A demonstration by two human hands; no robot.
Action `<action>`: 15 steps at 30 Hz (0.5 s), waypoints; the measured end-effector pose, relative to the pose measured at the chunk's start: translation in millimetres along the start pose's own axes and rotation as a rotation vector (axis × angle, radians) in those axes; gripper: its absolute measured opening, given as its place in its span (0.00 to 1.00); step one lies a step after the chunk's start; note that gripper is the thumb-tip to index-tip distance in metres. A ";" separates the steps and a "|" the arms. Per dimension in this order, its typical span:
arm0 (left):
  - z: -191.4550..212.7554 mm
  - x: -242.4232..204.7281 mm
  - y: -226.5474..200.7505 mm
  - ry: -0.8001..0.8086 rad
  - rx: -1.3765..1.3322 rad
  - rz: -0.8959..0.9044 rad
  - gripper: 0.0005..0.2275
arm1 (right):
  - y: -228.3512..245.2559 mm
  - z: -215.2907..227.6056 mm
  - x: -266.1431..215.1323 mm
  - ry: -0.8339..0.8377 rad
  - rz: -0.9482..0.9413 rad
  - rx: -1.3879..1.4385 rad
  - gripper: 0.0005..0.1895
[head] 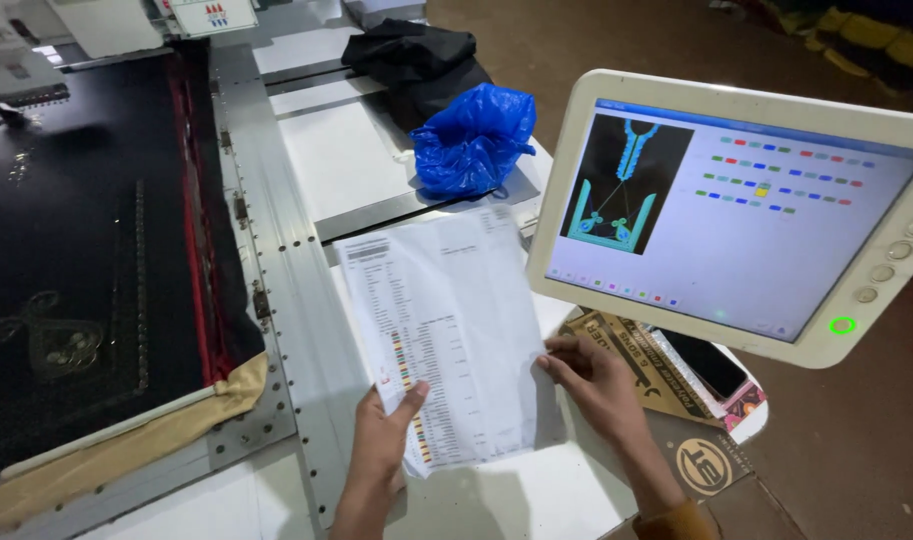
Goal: The person holds a printed document in their left hand while using their right hand to interact with a touchscreen interface. They navigate through menus and select options on the screen, which displays a graphical representation of a garment and a color palette.
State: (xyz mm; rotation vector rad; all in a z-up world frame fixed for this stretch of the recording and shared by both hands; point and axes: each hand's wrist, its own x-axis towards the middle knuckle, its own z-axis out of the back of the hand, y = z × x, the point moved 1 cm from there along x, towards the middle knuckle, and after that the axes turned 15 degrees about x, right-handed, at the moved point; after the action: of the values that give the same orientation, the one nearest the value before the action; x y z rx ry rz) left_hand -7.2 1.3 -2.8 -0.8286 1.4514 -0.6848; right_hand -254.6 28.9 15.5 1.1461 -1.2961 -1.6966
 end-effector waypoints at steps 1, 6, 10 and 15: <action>1.7 2.4 -0.3 0.006 0.003 0.000 0.17 | -3.3 1.5 6.2 -0.006 0.000 0.001 0.17; 5.0 11.3 1.4 -0.095 0.069 -0.014 0.17 | -8.1 6.5 26.9 -0.057 0.256 -0.430 0.27; 5.4 -3.2 -14.6 -0.112 0.181 0.031 0.17 | -1.6 3.3 31.9 -0.059 0.241 -0.474 0.34; 4.0 0.9 -10.1 -0.124 0.141 0.039 0.16 | 0.1 -0.2 35.2 -0.017 0.204 -0.581 0.39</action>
State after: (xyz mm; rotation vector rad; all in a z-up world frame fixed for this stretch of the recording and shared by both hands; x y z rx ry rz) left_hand -2.3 -4.8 4.8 -0.7191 1.2890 -0.6867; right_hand -267.1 -2.9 7.6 0.6359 -0.8068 -1.7623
